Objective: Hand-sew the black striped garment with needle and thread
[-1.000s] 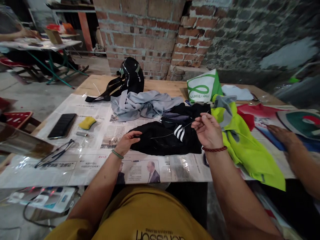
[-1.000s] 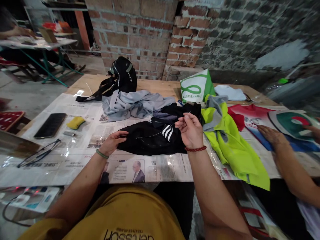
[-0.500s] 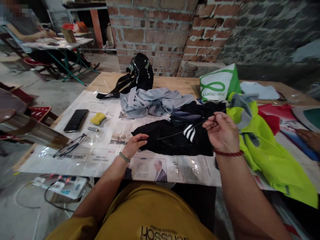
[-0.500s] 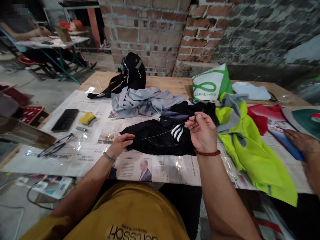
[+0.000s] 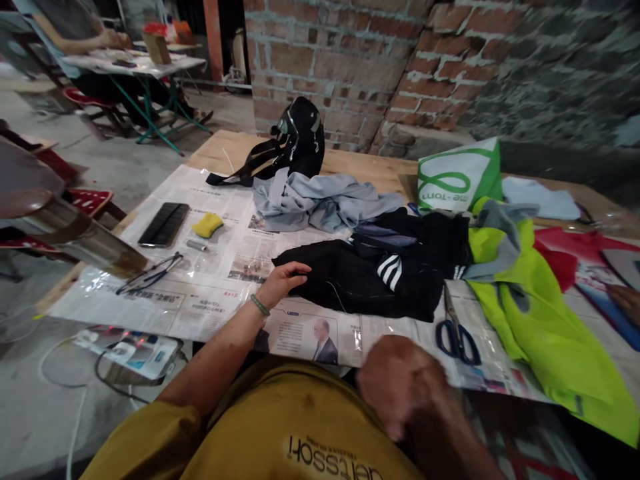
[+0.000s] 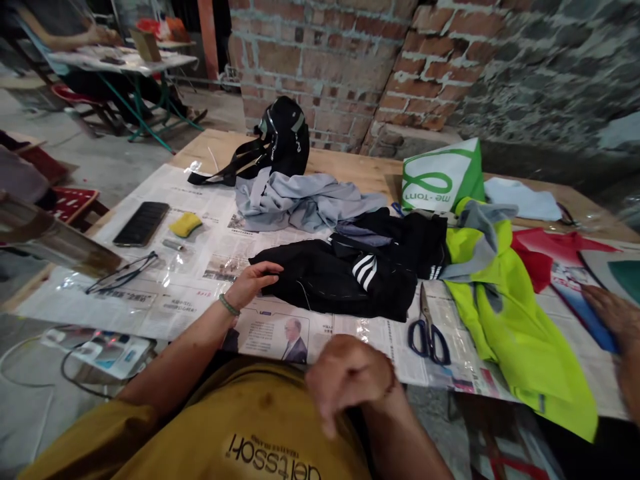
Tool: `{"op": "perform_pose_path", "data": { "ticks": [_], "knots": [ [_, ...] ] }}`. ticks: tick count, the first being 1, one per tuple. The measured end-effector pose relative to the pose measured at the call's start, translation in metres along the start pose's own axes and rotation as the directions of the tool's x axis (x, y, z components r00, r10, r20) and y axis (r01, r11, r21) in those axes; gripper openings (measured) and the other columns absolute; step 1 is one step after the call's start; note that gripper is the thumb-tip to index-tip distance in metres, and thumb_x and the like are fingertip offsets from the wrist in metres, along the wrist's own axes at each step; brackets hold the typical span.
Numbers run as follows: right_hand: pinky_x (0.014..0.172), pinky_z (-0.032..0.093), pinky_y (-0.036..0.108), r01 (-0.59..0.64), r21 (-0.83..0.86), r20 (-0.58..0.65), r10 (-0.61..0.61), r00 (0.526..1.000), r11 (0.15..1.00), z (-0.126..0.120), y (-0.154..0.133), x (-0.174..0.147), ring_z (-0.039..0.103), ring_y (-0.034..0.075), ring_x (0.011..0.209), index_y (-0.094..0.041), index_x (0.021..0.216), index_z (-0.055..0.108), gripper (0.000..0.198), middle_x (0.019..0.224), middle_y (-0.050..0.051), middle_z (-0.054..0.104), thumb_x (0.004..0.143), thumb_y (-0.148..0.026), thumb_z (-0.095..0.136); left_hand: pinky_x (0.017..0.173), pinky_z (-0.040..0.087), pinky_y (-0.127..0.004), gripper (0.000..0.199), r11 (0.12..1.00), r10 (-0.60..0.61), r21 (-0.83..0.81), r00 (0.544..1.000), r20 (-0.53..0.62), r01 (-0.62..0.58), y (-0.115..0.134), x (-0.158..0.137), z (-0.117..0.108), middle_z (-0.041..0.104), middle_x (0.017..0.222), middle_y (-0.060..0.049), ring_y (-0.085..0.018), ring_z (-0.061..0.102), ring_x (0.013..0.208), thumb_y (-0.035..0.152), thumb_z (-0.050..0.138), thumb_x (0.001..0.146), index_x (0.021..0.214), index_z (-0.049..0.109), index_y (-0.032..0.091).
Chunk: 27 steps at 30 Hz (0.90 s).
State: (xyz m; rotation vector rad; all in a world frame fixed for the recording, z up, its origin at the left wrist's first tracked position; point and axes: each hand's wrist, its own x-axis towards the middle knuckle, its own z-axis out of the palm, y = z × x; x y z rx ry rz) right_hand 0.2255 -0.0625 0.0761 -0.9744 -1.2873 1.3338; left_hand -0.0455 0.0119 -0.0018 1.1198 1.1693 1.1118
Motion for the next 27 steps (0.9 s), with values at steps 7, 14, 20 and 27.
{"op": "perform_pose_path", "data": {
  "ticks": [7,14,20,27],
  "knots": [
    [0.036,0.036,0.018,-0.351,-0.074,0.16,0.359,0.92,0.933,0.066,0.056,0.033,0.048,0.008,0.035,-0.02,0.09,0.056,0.029,0.052,-0.006,0.057,0.076,-0.046,0.055,0.074,0.043,-0.026,0.033,0.997,0.01,0.075,0.995,0.101,-0.018,0.006,-0.006,0.004,0.066,0.087,-0.002,-0.014,0.056,0.08,0.023,0.072,0.062,0.094,0.069,0.017],
    [0.034,0.032,0.016,-0.379,-0.183,0.096,0.401,0.911,0.907,0.076,0.082,0.045,0.042,0.006,0.033,-0.018,0.086,0.055,0.023,0.048,-0.007,0.052,0.079,-0.04,0.05,0.07,0.043,-0.026,0.02,0.992,0.016,0.127,0.997,0.078,-0.026,0.001,-0.003,0.008,0.064,0.072,-0.001,-0.013,0.054,0.07,0.029,0.071,0.064,0.077,0.07,0.014],
    [0.034,0.033,0.018,-0.317,-0.251,0.06,0.341,0.938,0.915,0.078,0.082,0.051,0.041,0.007,0.033,-0.019,0.084,0.055,0.02,0.048,-0.007,0.051,0.08,-0.037,0.047,0.073,0.043,-0.026,0.015,0.97,0.132,0.199,0.99,0.056,-0.141,0.0,-0.002,0.008,0.064,0.076,-0.002,-0.014,0.056,0.074,0.028,0.069,0.067,0.076,0.07,0.016],
    [0.035,0.032,0.019,-0.321,-0.244,0.059,0.345,0.937,0.915,0.081,0.086,0.054,0.042,0.007,0.033,-0.02,0.081,0.053,0.019,0.047,-0.007,0.05,0.08,-0.038,0.047,0.071,0.044,-0.026,0.011,0.934,0.23,0.264,0.97,0.078,-0.242,0.001,-0.004,0.009,0.063,0.075,-0.003,-0.014,0.056,0.073,0.027,0.067,0.07,0.075,0.07,0.018]
  ]
}}
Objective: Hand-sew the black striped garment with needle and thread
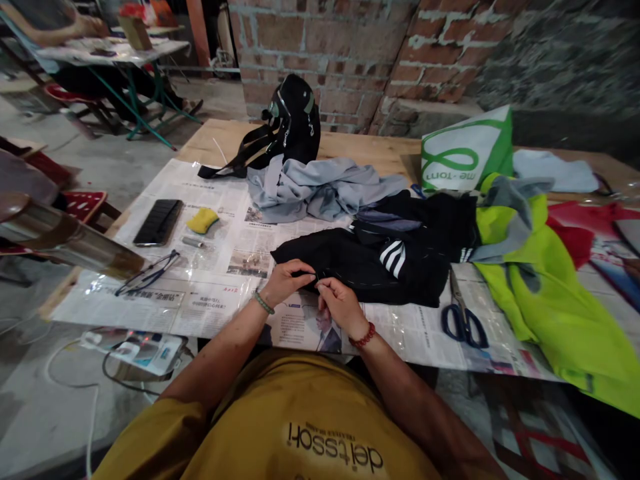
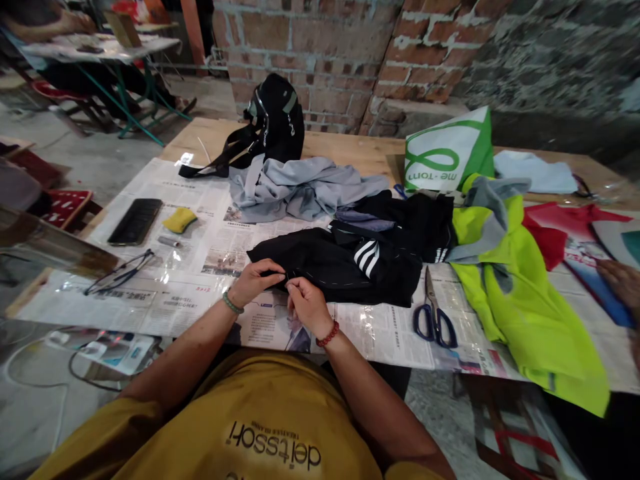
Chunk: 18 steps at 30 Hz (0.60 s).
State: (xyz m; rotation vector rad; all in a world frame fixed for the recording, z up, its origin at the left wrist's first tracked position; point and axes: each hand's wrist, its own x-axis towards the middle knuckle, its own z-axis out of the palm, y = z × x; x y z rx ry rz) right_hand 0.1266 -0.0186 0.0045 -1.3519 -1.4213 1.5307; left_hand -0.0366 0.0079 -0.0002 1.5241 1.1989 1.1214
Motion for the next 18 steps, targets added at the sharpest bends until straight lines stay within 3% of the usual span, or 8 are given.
{"op": "perform_pose_path", "data": {
  "ticks": [18],
  "knots": [
    [0.04,0.034,0.02,0.099,-0.109,-0.079,-0.108,0.991,0.989,0.0039,0.0075,0.0043,0.041,0.008,0.038,-0.02,0.076,0.051,0.019,0.049,-0.005,0.049,0.084,-0.036,0.043,0.067,0.047,-0.027,0.01,0.975,0.179,0.121,0.981,0.077,-0.188,0.0,-0.003,0.0023,0.065,0.073,-0.005,-0.015,0.059,0.071,0.021,0.062,0.076,0.074,0.072,0.018]
  ]
}}
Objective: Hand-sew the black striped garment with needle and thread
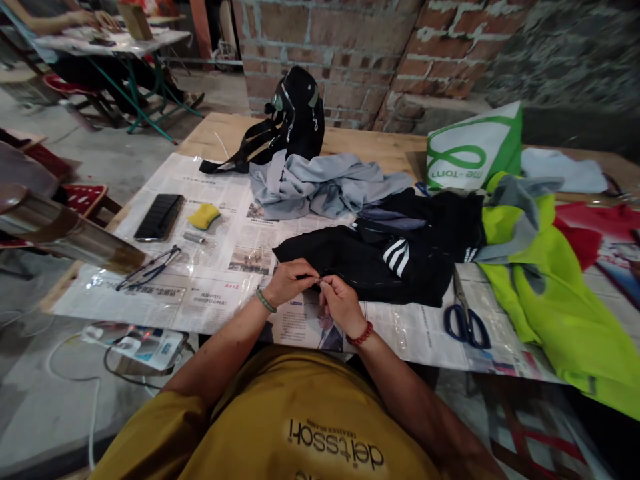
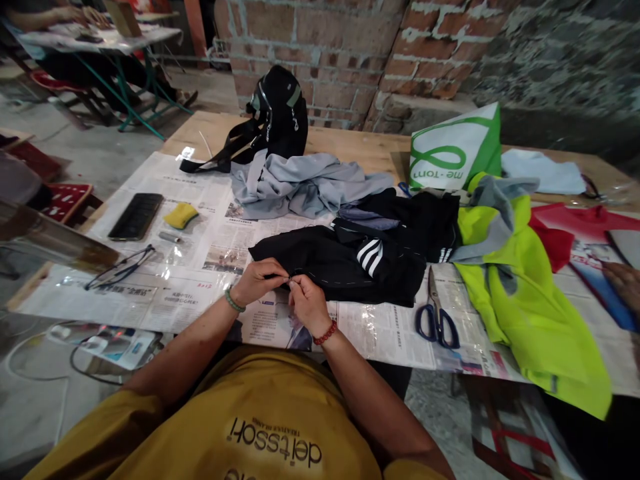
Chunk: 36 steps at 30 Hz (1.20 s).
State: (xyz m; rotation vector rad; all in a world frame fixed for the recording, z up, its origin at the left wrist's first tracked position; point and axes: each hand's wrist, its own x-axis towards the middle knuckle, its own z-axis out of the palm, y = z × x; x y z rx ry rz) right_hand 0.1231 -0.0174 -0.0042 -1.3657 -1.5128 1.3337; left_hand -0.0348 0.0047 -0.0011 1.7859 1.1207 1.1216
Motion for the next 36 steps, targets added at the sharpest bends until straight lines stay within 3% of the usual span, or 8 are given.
{"op": "perform_pose_path", "data": {
  "ticks": [4,8,11,17,21,24,31,36],
  "knots": [
    [0.039,0.034,0.019,0.0,-0.018,-0.001,0.0,1.0,1.0,-0.002,0.002,0.004,0.043,0.007,0.036,-0.02,0.073,0.049,0.022,0.051,-0.005,0.051,0.084,-0.037,0.042,0.066,0.048,-0.025,0.011,0.998,0.068,0.002,0.998,0.015,-0.068,-0.002,-0.002,0.003,0.066,0.073,-0.005,-0.013,0.06,0.07,0.02,0.061,0.078,0.076,0.071,0.017],
    [0.042,0.04,0.021,0.013,-0.042,0.047,-0.011,0.999,0.999,-0.007,-0.001,-0.001,0.053,0.01,0.041,-0.02,0.092,0.052,0.02,0.063,-0.003,0.061,0.082,-0.036,0.045,0.065,0.049,-0.023,0.008,0.994,0.105,0.042,0.992,-0.077,-0.102,-0.001,-0.001,0.003,0.065,0.074,-0.004,-0.012,0.061,0.07,0.018,0.062,0.078,0.077,0.07,0.016],
    [0.049,0.044,0.023,0.121,-0.188,0.013,-0.121,0.993,0.975,-0.019,-0.01,-0.01,0.058,0.012,0.051,-0.02,0.094,0.057,0.02,0.068,0.0,0.064,0.083,-0.036,0.05,0.066,0.049,-0.022,0.007,0.989,0.124,0.097,0.984,-0.129,-0.112,-0.001,0.0,0.0,0.064,0.073,-0.003,-0.011,0.06,0.07,0.017,0.063,0.078,0.077,0.07,0.016],
    [0.069,0.047,0.029,0.314,-0.496,-0.277,-0.49,0.826,0.809,-0.056,-0.037,0.008,0.059,0.016,0.076,-0.02,0.088,0.066,0.02,0.087,0.006,0.064,0.085,-0.032,0.051,0.066,0.051,-0.022,0.009,0.965,0.233,0.159,0.959,-0.162,-0.207,-0.003,0.001,0.003,0.065,0.077,-0.004,-0.011,0.061,0.072,0.015,0.061,0.079,0.081,0.069,0.016],
    [0.08,0.043,0.033,0.335,-0.525,0.011,-0.388,0.922,0.782,-0.057,-0.038,0.037,0.059,0.017,0.082,-0.021,0.074,0.069,0.024,0.082,0.004,0.067,0.085,-0.031,0.05,0.067,0.052,-0.022,0.01,0.94,0.302,0.219,0.938,-0.17,-0.263,-0.004,-0.001,0.005,0.065,0.079,-0.005,-0.011,0.061,0.073,0.016,0.06,0.081,0.083,0.069,0.016],
    [0.081,0.041,0.034,0.341,-0.476,0.135,-0.316,0.939,0.811,-0.046,-0.031,0.045,0.059,0.017,0.08,-0.023,0.071,0.071,0.021,0.08,0.002,0.069,0.082,-0.032,0.056,0.067,0.052,-0.022,0.01,0.935,0.307,0.241,0.934,-0.182,-0.26,-0.004,-0.002,0.005,0.065,0.079,-0.005,-0.011,0.061,0.073,0.017,0.059,0.081,0.083,0.069,0.016],
    [0.073,0.044,0.03,0.274,-0.221,0.046,-0.27,0.962,0.936,-0.033,-0.023,0.038,0.059,0.016,0.076,-0.021,0.072,0.07,0.013,0.076,0.001,0.067,0.074,-0.032,0.062,0.066,0.05,-0.023,0.009,0.964,0.236,0.165,0.954,-0.184,-0.207,-0.005,0.0,0.006,0.065,0.078,-0.005,-0.012,0.06,0.072,0.02,0.061,0.08,0.081,0.069,0.016],
    [0.066,0.042,0.026,0.145,-0.065,-0.077,-0.15,0.986,0.987,-0.027,-0.021,0.042,0.055,0.013,0.066,-0.019,0.072,0.064,0.016,0.07,-0.001,0.064,0.074,-0.034,0.06,0.069,0.048,-0.024,0.012,0.998,-0.055,-0.038,0.983,-0.173,0.049,-0.004,0.002,0.004,0.067,0.078,-0.003,-0.012,0.059,0.072,0.024,0.066,0.074,0.081,0.069,0.016]
  ]
}}
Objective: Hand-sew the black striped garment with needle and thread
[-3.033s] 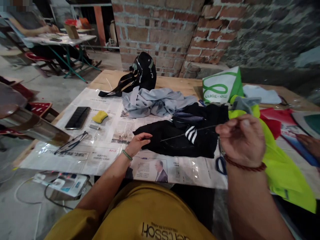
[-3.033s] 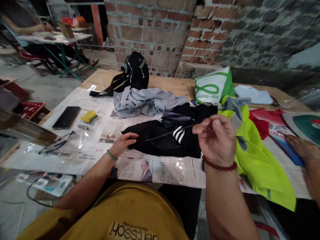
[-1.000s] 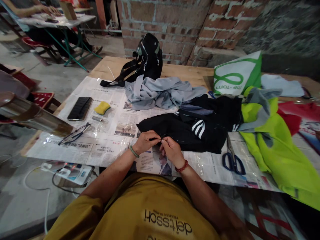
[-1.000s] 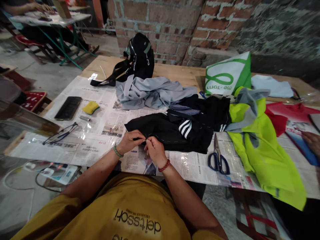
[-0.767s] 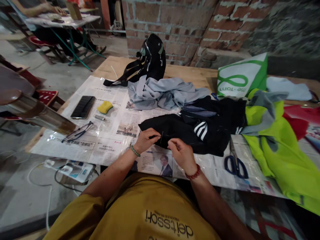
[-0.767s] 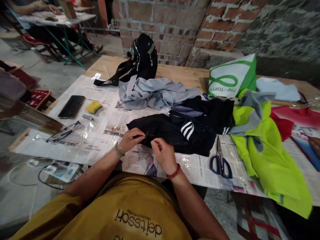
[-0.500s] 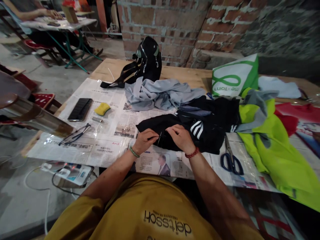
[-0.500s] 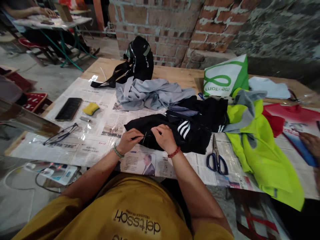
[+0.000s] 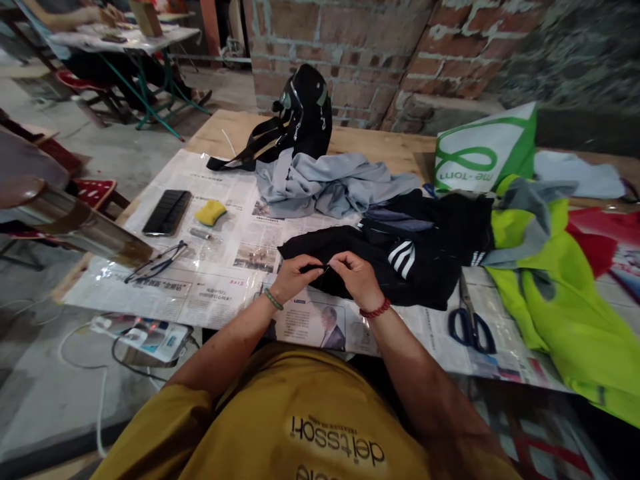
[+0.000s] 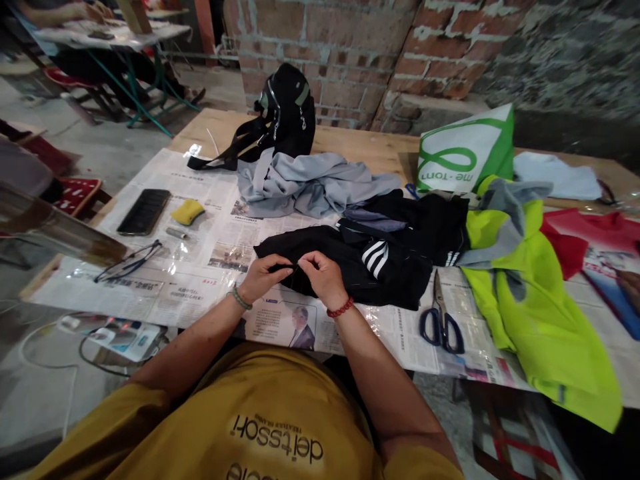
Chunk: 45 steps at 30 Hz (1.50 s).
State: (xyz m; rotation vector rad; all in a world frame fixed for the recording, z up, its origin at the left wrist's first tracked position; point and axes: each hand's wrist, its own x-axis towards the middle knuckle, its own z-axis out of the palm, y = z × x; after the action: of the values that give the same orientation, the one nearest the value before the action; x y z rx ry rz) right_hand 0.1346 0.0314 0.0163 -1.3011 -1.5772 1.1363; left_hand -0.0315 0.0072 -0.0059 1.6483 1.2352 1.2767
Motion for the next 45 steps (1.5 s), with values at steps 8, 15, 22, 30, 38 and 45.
{"op": "perform_pose_path", "data": {
  "ticks": [8,15,22,30,38,45],
  "knots": [
    [0.073,0.045,0.028,-0.061,0.347,-0.032,0.077,0.996,0.936,0.003,-0.008,0.008,0.058,0.012,0.066,-0.019,0.07,0.06,0.014,0.065,-0.001,0.063,0.071,-0.032,0.064,0.067,0.043,-0.024,0.018,0.963,-0.207,-0.157,0.974,0.092,0.22,0.0,0.002,-0.002,0.064,0.073,0.0,-0.011,0.054,0.068,0.031,0.068,0.07,0.078,0.068,0.015],
    [0.067,0.045,0.026,-0.118,0.349,0.089,0.092,0.992,0.93,0.006,-0.007,0.005,0.057,0.011,0.063,-0.018,0.073,0.062,0.016,0.066,-0.001,0.063,0.064,-0.028,0.07,0.067,0.041,-0.024,0.018,0.966,-0.192,-0.163,0.978,0.082,0.203,0.0,0.003,-0.001,0.062,0.076,0.0,-0.011,0.051,0.069,0.031,0.063,0.074,0.083,0.066,0.015],
    [0.064,0.045,0.027,-0.046,0.357,-0.079,0.08,0.994,0.933,0.008,-0.002,0.018,0.054,0.011,0.058,-0.019,0.071,0.054,0.015,0.06,-0.002,0.058,0.069,-0.031,0.062,0.061,0.04,-0.022,0.016,0.984,-0.14,-0.092,0.984,0.106,0.15,-0.003,0.001,0.0,0.059,0.069,0.001,-0.009,0.048,0.062,0.029,0.06,0.077,0.083,0.064,0.015],
    [0.064,0.046,0.026,-0.033,0.289,-0.017,0.039,0.999,0.957,0.02,-0.002,0.015,0.054,0.011,0.059,-0.019,0.07,0.053,0.014,0.061,-0.002,0.058,0.07,-0.031,0.06,0.069,0.043,-0.023,0.014,0.996,-0.081,-0.038,0.99,0.116,0.086,-0.003,0.0,-0.003,0.064,0.078,-0.001,-0.011,0.054,0.072,0.026,0.06,0.077,0.085,0.065,0.015],
    [0.054,0.043,0.022,-0.013,0.359,-0.159,0.075,0.984,0.933,-0.011,-0.003,0.041,0.051,0.008,0.051,-0.02,0.074,0.048,0.025,0.061,-0.003,0.057,0.068,-0.039,0.064,0.061,0.04,-0.021,0.014,0.992,-0.128,-0.003,0.978,0.163,0.13,-0.002,-0.002,-0.004,0.058,0.068,0.001,-0.01,0.049,0.064,0.026,0.058,0.078,0.082,0.064,0.015],
    [0.047,0.049,0.023,-0.195,0.519,0.119,0.156,0.981,0.832,-0.013,-0.018,0.033,0.062,0.012,0.053,-0.026,0.096,0.041,0.035,0.069,-0.006,0.063,0.074,-0.044,0.063,0.067,0.042,-0.023,0.014,0.991,-0.126,-0.028,0.981,0.147,0.131,-0.001,0.004,-0.005,0.061,0.073,0.0,-0.01,0.051,0.068,0.027,0.06,0.076,0.082,0.065,0.015]
  ]
}}
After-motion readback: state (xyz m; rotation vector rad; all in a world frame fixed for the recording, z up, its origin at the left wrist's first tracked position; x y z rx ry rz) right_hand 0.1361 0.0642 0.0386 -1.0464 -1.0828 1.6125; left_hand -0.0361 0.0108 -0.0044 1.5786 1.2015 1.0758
